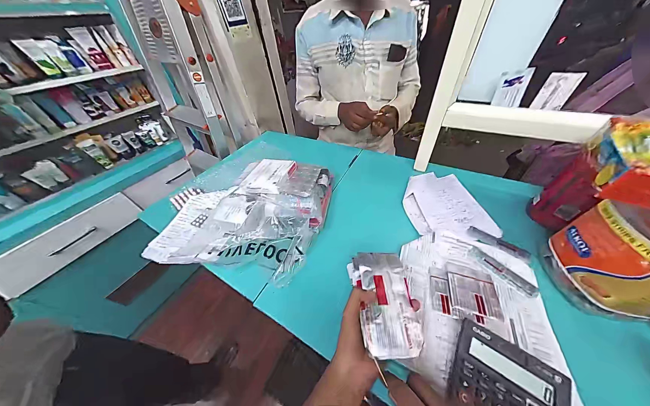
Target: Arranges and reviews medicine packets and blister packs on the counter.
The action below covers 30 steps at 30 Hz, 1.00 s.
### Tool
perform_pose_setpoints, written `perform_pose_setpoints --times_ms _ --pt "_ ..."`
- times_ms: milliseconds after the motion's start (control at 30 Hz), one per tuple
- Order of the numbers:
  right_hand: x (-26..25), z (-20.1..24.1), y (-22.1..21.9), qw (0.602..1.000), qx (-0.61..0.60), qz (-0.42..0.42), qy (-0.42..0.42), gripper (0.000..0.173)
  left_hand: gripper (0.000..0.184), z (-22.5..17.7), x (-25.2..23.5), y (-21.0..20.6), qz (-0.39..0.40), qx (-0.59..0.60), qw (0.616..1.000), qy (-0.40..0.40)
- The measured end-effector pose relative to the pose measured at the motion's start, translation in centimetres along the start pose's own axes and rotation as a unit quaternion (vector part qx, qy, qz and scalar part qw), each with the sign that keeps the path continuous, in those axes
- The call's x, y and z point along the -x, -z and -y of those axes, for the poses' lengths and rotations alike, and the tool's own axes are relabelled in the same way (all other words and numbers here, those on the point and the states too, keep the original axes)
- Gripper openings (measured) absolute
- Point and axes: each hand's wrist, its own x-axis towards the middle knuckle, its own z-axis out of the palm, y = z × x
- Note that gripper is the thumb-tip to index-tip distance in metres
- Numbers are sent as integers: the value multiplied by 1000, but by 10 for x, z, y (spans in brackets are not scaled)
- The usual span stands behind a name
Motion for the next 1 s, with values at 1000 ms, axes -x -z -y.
perform_pose_setpoints --times_ms 1000 --pt "3 -9 -8 965 228 -130 9 43 81 -10 -1 34 483 106 869 20"
